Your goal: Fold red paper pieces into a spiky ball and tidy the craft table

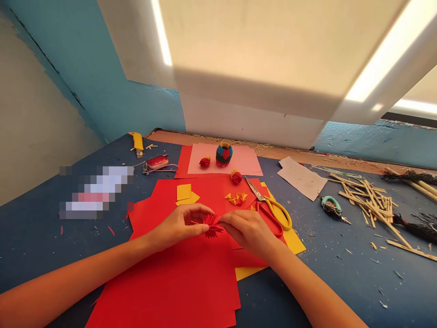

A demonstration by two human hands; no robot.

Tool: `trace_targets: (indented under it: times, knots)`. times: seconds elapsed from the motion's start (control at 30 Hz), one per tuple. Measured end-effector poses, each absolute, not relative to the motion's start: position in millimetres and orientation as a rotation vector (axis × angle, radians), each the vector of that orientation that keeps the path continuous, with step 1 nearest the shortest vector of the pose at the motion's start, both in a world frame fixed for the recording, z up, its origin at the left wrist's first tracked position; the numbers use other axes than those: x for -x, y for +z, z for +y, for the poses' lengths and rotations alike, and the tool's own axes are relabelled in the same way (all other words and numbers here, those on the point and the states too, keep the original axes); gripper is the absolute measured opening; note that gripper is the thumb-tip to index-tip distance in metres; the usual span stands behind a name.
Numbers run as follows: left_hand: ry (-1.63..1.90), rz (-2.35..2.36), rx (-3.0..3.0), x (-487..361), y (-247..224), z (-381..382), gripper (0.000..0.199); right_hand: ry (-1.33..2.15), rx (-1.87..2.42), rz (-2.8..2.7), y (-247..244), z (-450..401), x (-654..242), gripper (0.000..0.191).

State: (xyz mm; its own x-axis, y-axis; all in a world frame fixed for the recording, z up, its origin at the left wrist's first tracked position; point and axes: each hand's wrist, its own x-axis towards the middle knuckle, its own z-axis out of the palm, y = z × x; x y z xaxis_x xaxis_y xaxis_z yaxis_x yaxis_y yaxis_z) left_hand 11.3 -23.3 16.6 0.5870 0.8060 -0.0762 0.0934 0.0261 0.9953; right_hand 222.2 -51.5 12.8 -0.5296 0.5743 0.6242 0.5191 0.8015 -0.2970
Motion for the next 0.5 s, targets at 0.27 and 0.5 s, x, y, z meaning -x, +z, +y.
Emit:
trace_targets:
  times: [0.27,0.5]
  knots:
    - [0.773,0.806,-1.355,-14,15,-31,0.031,-0.269,0.909,-2.285,20,-59,-211,0.017]
    - [0.812,0.833,-1.309,-13,21,-32,0.028,-0.117,0.769,-2.302,19,-59,-217,0.024]
